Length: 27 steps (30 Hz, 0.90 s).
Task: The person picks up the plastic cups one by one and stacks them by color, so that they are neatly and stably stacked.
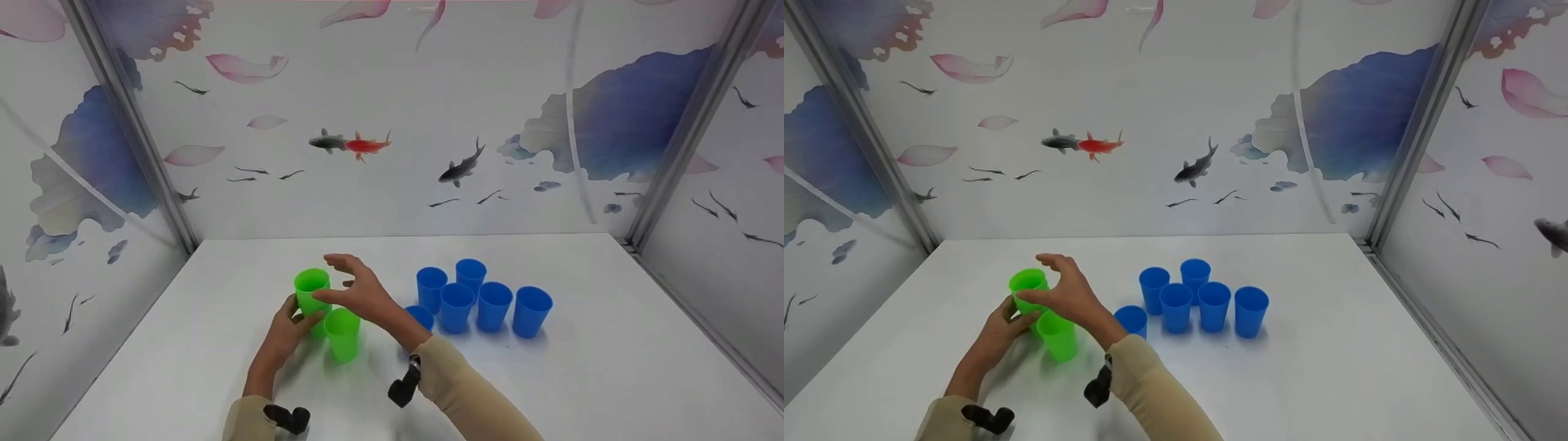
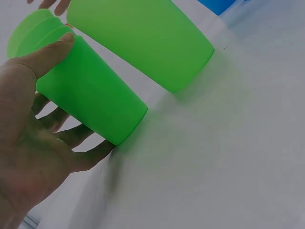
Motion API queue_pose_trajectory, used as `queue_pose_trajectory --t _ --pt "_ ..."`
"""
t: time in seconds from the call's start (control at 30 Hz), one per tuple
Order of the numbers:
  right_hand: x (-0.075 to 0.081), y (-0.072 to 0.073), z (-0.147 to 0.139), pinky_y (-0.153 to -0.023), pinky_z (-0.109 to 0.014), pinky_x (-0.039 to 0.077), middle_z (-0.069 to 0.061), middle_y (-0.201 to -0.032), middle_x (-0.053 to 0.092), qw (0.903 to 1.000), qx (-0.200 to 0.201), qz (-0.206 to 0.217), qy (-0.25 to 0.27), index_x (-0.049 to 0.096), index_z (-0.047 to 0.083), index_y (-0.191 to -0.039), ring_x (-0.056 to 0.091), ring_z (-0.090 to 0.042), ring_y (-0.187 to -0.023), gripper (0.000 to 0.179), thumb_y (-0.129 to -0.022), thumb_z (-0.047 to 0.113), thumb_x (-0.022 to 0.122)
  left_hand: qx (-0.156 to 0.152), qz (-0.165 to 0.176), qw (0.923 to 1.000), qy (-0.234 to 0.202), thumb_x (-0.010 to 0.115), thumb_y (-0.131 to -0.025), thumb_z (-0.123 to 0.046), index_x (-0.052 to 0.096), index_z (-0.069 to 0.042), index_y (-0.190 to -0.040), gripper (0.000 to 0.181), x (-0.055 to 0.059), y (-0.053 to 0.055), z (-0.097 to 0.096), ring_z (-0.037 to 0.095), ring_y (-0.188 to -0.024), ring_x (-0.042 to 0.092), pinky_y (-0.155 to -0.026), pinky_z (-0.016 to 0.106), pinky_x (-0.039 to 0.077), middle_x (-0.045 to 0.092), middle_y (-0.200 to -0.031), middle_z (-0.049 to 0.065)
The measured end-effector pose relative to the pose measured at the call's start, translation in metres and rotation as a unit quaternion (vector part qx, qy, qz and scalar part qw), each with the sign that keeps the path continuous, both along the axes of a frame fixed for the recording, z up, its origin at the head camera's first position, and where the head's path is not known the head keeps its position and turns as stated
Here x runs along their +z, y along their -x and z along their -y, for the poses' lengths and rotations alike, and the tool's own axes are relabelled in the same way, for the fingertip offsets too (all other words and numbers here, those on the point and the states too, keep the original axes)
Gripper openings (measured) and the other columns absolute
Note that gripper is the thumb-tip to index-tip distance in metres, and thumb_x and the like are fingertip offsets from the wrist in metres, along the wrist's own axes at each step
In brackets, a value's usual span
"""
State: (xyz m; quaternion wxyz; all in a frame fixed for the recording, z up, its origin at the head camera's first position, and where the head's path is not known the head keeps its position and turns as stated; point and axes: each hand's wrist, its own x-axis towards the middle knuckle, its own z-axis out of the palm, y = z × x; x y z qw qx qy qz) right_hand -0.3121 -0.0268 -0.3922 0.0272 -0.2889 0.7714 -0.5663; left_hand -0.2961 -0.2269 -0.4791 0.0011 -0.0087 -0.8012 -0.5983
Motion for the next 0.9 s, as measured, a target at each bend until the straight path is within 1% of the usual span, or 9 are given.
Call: queue_pose_trajectory --t 0.23,0.4,0.6,0.8,0.9 --pt "0.003 -0.019 -0.011 -0.114 -0.047 0.044 -0.005 -0.153 0.048 0.9993 0.002 -0.015 0.034 0.047 0.018 -0.147 0.043 -0.026 -0.144 0.067 -0.089 0.035 0.075 0.000 -0.006 0.9999 -0.010 0.071 -0.091 -0.045 0.024 -0.012 -0.157 0.087 -0.002 0.002 0.000 0.042 -0.149 0.032 -0.121 0.055 0.031 0.027 -0.165 0.016" --pt "-0.005 -0.028 -0.018 -0.114 -0.049 0.043 -0.005 -0.153 0.048 0.9987 -0.003 -0.013 0.050 0.047 0.016 -0.147 0.043 -0.027 -0.145 0.068 -0.089 0.036 0.076 -0.001 -0.006 0.9999 -0.011 0.071 -0.091 -0.045 0.023 -0.011 -0.158 0.089 -0.002 0.001 0.000 0.043 -0.149 0.032 -0.121 0.056 0.032 0.027 -0.164 0.016" --pt "-0.018 -0.029 -0.023 -0.116 -0.047 0.042 -0.004 -0.153 0.048 0.9982 -0.016 -0.004 0.057 0.046 0.016 -0.147 0.042 -0.026 -0.145 0.066 -0.090 0.033 0.075 0.005 -0.014 0.9999 -0.003 0.070 -0.092 -0.043 0.024 -0.010 -0.157 0.087 -0.003 0.001 -0.002 0.042 -0.150 0.030 -0.122 0.056 0.030 0.028 -0.164 0.018" --pt "-0.027 -0.029 -0.022 -0.117 -0.050 0.040 -0.003 -0.153 0.047 0.9990 -0.018 0.004 0.041 0.046 0.018 -0.148 0.041 -0.027 -0.146 0.068 -0.089 0.034 0.076 -0.001 -0.014 0.9999 -0.002 0.070 -0.093 -0.041 0.025 -0.010 -0.157 0.084 -0.005 0.000 -0.002 0.041 -0.150 0.032 -0.121 0.055 0.031 0.031 -0.162 0.018" --pt "-0.033 -0.029 -0.020 -0.118 -0.052 0.038 -0.003 -0.155 0.044 0.9996 -0.013 0.013 0.022 0.043 0.018 -0.149 0.039 -0.028 -0.147 0.071 -0.088 0.034 0.077 0.000 -0.022 0.9998 -0.001 0.069 -0.094 -0.040 0.025 -0.009 -0.156 0.082 -0.005 0.000 0.000 0.041 -0.150 0.032 -0.122 0.056 0.030 0.032 -0.161 0.018"
